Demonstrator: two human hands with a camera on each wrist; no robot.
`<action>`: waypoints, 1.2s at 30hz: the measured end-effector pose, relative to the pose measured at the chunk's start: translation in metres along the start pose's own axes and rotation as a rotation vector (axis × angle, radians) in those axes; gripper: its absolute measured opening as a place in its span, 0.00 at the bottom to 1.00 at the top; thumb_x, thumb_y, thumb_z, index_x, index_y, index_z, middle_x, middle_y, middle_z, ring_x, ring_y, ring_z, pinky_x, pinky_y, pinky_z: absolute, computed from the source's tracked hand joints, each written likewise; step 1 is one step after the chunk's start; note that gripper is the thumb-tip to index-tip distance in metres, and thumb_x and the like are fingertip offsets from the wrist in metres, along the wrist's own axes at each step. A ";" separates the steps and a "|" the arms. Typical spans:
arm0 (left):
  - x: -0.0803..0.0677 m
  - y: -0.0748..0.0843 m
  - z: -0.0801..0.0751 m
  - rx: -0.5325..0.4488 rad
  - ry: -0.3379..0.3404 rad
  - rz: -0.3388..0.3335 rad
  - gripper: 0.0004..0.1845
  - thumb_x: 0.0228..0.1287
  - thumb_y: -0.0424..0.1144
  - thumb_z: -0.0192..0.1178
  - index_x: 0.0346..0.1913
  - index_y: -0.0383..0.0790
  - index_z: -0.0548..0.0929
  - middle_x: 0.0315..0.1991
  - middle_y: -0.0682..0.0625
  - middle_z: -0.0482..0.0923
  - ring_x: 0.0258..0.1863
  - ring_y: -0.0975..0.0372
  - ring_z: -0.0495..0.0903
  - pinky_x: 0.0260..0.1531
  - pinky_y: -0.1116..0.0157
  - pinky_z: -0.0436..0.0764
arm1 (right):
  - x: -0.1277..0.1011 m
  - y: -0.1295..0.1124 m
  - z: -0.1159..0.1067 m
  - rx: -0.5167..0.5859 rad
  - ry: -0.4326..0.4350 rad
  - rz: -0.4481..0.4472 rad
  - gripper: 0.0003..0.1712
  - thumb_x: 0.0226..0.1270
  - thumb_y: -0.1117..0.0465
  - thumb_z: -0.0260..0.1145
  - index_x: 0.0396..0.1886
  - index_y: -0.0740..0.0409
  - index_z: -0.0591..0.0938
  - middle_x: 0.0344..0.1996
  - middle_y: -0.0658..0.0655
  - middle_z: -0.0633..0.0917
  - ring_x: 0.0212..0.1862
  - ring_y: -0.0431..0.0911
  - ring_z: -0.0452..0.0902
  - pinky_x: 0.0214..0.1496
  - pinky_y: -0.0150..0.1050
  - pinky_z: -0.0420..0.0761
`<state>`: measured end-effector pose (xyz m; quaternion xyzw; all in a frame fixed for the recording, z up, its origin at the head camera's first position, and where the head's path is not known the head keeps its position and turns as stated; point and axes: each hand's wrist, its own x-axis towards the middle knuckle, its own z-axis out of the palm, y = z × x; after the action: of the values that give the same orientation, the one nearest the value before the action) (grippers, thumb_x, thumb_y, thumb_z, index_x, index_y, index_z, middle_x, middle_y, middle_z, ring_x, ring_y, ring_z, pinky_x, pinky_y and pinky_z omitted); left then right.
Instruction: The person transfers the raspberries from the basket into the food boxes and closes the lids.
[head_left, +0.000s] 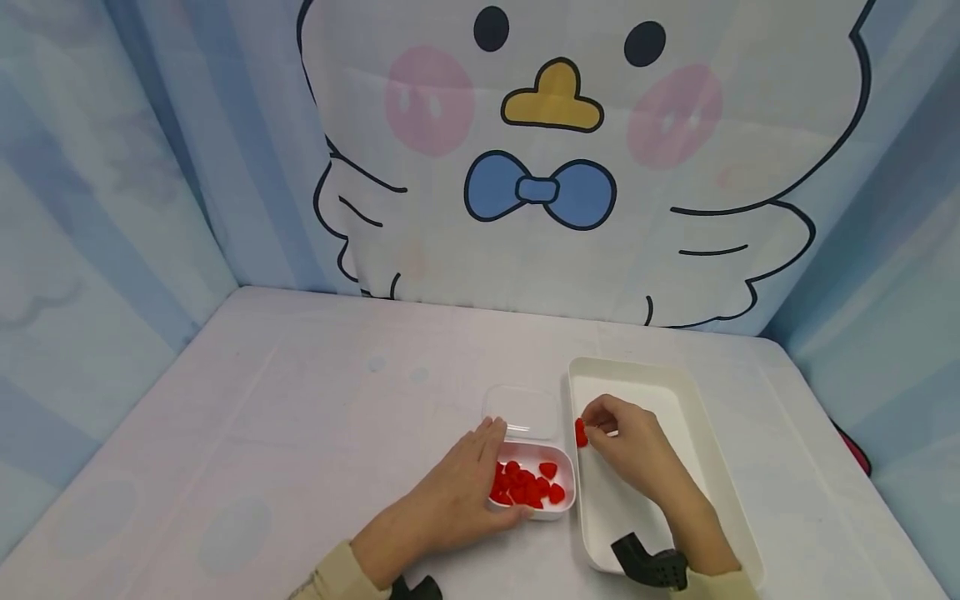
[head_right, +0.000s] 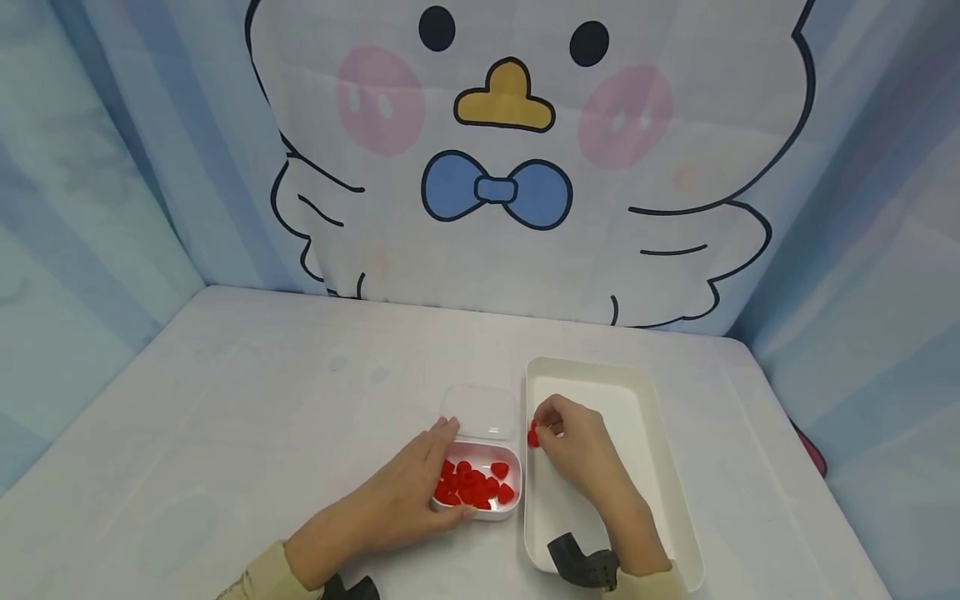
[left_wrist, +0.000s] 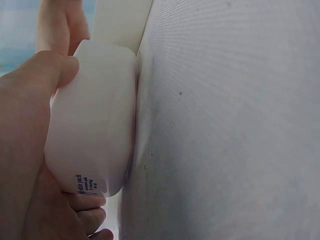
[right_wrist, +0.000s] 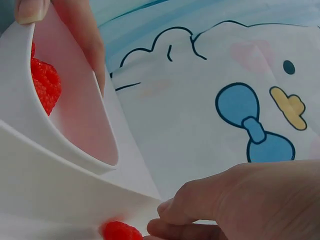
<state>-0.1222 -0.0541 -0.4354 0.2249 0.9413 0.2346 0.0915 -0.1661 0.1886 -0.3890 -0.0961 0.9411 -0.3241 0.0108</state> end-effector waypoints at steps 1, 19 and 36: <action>0.000 0.000 0.000 0.002 0.002 0.003 0.54 0.59 0.68 0.58 0.78 0.40 0.50 0.79 0.47 0.54 0.80 0.54 0.50 0.76 0.52 0.57 | 0.000 0.000 0.001 -0.002 -0.008 -0.001 0.05 0.64 0.68 0.62 0.37 0.57 0.82 0.33 0.50 0.86 0.39 0.43 0.82 0.44 0.36 0.83; 0.000 0.000 0.001 0.010 0.001 0.010 0.53 0.59 0.67 0.59 0.78 0.39 0.50 0.78 0.48 0.55 0.79 0.54 0.51 0.76 0.53 0.58 | -0.001 0.003 0.013 -0.048 -0.057 -0.031 0.06 0.59 0.71 0.64 0.34 0.59 0.82 0.28 0.52 0.84 0.32 0.41 0.77 0.38 0.33 0.81; 0.001 0.000 -0.002 -0.020 -0.013 -0.006 0.55 0.57 0.67 0.61 0.78 0.41 0.50 0.78 0.48 0.55 0.79 0.54 0.51 0.76 0.51 0.59 | -0.001 0.002 0.013 -0.066 -0.111 0.001 0.07 0.55 0.72 0.66 0.29 0.57 0.79 0.24 0.49 0.80 0.30 0.42 0.72 0.32 0.32 0.75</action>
<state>-0.1232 -0.0545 -0.4339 0.2228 0.9390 0.2422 0.1003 -0.1644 0.1823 -0.3999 -0.1137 0.9492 -0.2871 0.0600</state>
